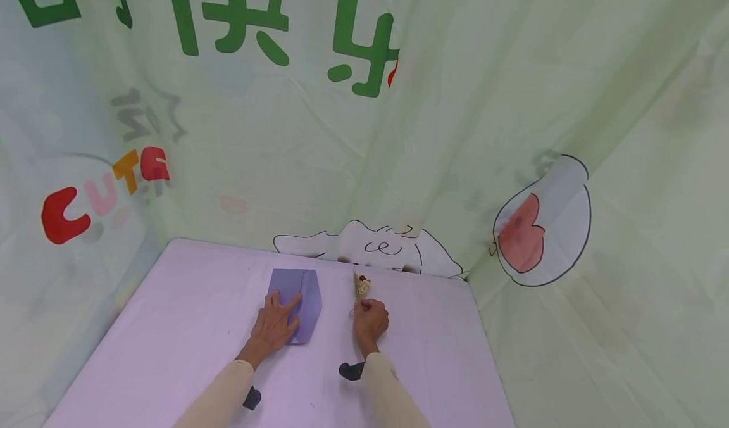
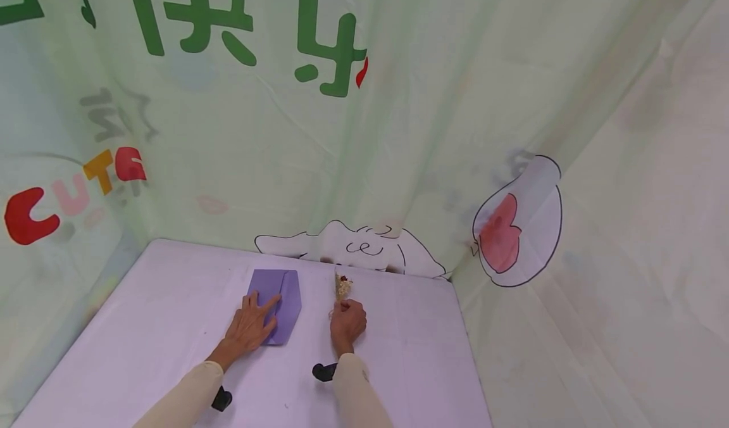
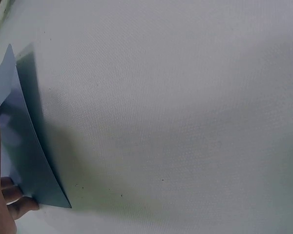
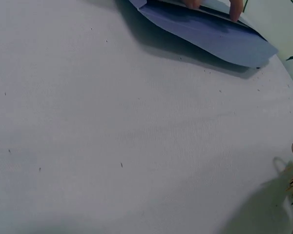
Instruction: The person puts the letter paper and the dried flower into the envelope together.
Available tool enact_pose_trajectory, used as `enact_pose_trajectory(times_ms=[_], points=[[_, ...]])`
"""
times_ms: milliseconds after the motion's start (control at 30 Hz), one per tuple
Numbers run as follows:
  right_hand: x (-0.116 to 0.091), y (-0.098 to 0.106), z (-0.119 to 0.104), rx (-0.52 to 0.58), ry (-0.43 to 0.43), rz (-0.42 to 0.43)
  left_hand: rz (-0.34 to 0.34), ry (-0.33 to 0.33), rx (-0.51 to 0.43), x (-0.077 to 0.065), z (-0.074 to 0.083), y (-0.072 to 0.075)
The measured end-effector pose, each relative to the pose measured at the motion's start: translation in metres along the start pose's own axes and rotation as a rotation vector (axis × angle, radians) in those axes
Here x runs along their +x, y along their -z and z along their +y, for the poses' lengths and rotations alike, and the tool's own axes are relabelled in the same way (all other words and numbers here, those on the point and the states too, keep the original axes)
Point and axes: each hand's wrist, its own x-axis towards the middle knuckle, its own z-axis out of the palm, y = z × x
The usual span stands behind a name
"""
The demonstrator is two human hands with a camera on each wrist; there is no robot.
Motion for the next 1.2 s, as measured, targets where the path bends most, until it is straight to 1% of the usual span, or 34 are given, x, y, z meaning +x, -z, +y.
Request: enact_pose_trajectory(times_ms=[200, 267, 467, 633, 833, 933, 1033, 1100, 1167, 1200], points=[[-0.015, -0.012, -0.021, 0.019, 0.067, -0.046, 0.024, -0.004, 0.033, -0.002, -0.008, 0.001], [-0.020, -0.017, -0.027, 0.028, 0.093, -0.066, 0.023, -0.001, 0.028, -0.002, -0.010, 0.002], [-0.036, -0.028, -0.040, 0.034, 0.140, -0.108, -0.017, 0.019, 0.016, -0.002, -0.011, 0.001], [-0.046, -0.037, -0.048, 0.044, 0.176, -0.117, -0.032, 0.029, 0.018, -0.002, -0.009, 0.001], [-0.055, -0.041, -0.056, 0.025, 0.188, -0.159, -0.045, 0.037, -0.005, 0.001, -0.007, -0.002], [-0.061, -0.042, -0.055, 0.049, 0.219, -0.173, -0.046, 0.034, 0.000, 0.001, -0.006, -0.004], [-0.064, -0.048, -0.048, 0.057, 0.279, -0.158, -0.048, 0.029, -0.001, 0.001, -0.005, -0.005], [-0.064, -0.061, -0.033, 0.041, 0.331, -0.132, -0.045, 0.024, -0.006, 0.001, -0.004, -0.006], [-0.065, -0.068, -0.026, 0.010, 0.360, -0.104, -0.043, 0.017, -0.009, 0.002, -0.005, -0.006], [-0.066, -0.069, -0.026, 0.001, 0.365, -0.097, -0.044, 0.015, -0.008, 0.003, -0.006, -0.006]])
